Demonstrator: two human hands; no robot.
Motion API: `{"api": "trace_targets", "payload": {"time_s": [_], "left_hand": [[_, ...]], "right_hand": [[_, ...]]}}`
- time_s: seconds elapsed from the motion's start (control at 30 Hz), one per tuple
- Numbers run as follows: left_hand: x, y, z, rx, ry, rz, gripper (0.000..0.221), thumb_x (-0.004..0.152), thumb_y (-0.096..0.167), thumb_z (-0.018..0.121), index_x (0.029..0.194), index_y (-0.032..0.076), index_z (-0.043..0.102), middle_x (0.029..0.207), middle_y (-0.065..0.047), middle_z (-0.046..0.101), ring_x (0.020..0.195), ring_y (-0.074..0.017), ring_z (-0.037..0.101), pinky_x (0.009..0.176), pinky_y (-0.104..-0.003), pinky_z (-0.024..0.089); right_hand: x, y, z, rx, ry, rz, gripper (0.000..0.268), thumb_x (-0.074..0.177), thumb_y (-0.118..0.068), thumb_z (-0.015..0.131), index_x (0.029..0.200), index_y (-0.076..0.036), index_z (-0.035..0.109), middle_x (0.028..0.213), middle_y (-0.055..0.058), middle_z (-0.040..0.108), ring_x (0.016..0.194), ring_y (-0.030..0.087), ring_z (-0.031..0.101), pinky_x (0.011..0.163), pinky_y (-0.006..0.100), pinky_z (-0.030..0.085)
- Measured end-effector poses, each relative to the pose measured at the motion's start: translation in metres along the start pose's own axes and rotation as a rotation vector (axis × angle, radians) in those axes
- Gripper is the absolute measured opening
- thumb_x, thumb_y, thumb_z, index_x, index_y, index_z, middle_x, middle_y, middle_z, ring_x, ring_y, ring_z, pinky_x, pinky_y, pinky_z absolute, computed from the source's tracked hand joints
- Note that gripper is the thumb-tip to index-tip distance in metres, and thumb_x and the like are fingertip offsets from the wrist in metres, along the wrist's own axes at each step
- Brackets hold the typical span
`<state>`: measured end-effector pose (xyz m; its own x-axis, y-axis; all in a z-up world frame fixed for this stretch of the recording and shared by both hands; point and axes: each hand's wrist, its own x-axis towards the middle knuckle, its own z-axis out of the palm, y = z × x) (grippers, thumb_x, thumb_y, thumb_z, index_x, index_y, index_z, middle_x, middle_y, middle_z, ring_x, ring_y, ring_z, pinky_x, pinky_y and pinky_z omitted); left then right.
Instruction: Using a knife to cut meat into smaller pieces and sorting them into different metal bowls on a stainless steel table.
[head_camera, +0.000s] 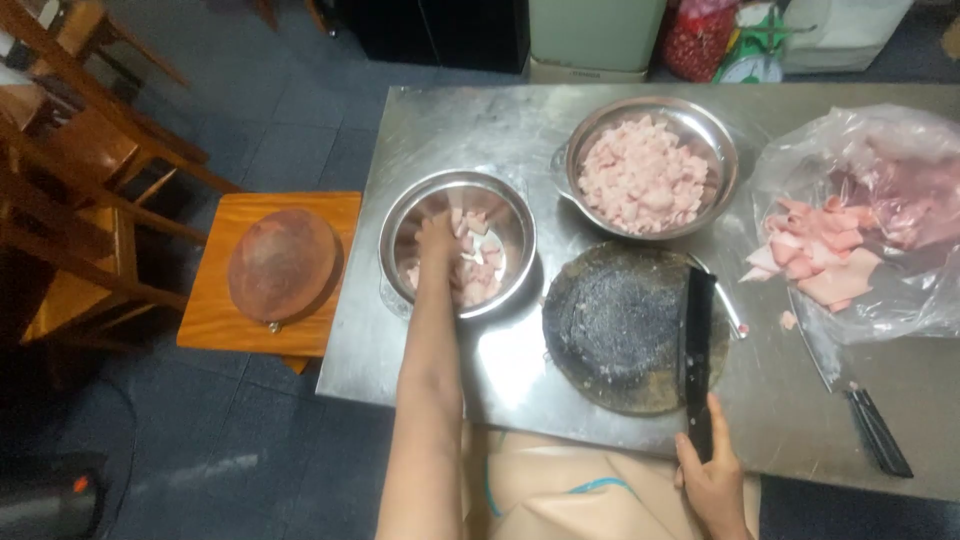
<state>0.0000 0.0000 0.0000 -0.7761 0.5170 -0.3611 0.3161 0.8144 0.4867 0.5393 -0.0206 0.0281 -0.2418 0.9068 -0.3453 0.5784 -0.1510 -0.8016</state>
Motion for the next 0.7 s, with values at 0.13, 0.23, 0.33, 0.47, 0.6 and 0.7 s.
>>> {"api": "trace_targets", "payload": {"time_s": [0.13, 0.23, 0.33, 0.47, 0.6, 0.7], "left_hand": [[0.040, -0.019, 0.034, 0.158, -0.006, 0.005, 0.077, 0.080, 0.017, 0.082, 0.148, 0.031, 0.048, 0.141, -0.019, 0.047, 0.126, -0.0485, 0.049, 0.108, -0.056, 0.042], [0.075, -0.037, 0.058, 0.396, 0.037, 0.145, 0.035, 0.079, 0.015, 0.072, 0.114, 0.009, 0.071, 0.113, -0.019, 0.069, 0.103, -0.0411, 0.069, 0.089, -0.049, 0.057], [0.063, -0.030, 0.044, 0.372, -0.023, 0.065, 0.032, 0.073, 0.016, 0.079, 0.104, 0.010, 0.075, 0.112, -0.017, 0.072, 0.105, -0.0373, 0.070, 0.091, -0.045, 0.057], [0.033, -0.015, 0.002, 0.017, -0.058, 0.015, 0.052, 0.067, 0.008, 0.079, 0.118, 0.006, 0.072, 0.118, -0.016, 0.072, 0.110, -0.0309, 0.069, 0.097, -0.038, 0.055], [-0.024, 0.033, -0.046, -0.230, -0.060, 0.198, 0.030, 0.075, 0.011, 0.058, 0.093, 0.027, 0.076, 0.119, 0.005, 0.074, 0.111, -0.0170, 0.067, 0.092, -0.034, 0.052], [-0.087, 0.085, -0.032, -0.507, -0.391, 0.353, 0.024, 0.081, 0.002, 0.065, 0.100, 0.016, 0.069, 0.119, -0.005, 0.065, 0.092, -0.0143, 0.070, 0.074, -0.022, 0.065]], "right_hand": [[0.003, -0.004, 0.007, -0.020, -0.042, 0.044, 0.083, 0.091, -0.016, 0.062, 0.166, -0.031, 0.030, 0.045, 0.016, 0.064, 0.043, 0.023, 0.062, 0.070, 0.031, 0.052], [0.003, -0.016, 0.014, 0.020, -0.050, 0.038, 0.081, 0.090, -0.013, 0.062, 0.164, -0.029, 0.034, 0.043, 0.017, 0.061, 0.041, 0.022, 0.060, 0.068, 0.031, 0.053], [0.003, -0.028, 0.015, -0.024, -0.101, 0.086, 0.080, 0.090, -0.015, 0.062, 0.163, -0.032, 0.034, 0.046, 0.018, 0.061, 0.041, 0.023, 0.058, 0.065, 0.031, 0.052], [0.003, -0.032, 0.014, -0.078, -0.136, 0.126, 0.079, 0.091, -0.016, 0.061, 0.164, -0.034, 0.034, 0.053, 0.017, 0.066, 0.043, 0.023, 0.059, 0.065, 0.031, 0.053], [0.009, -0.018, 0.016, -0.058, -0.121, 0.130, 0.080, 0.091, -0.016, 0.062, 0.163, -0.035, 0.035, 0.052, 0.017, 0.066, 0.044, 0.023, 0.061, 0.065, 0.030, 0.053], [0.012, -0.006, 0.020, -0.036, -0.119, 0.047, 0.078, 0.090, -0.018, 0.062, 0.162, -0.032, 0.036, 0.047, 0.013, 0.063, 0.038, 0.019, 0.056, 0.059, 0.029, 0.051]]}}
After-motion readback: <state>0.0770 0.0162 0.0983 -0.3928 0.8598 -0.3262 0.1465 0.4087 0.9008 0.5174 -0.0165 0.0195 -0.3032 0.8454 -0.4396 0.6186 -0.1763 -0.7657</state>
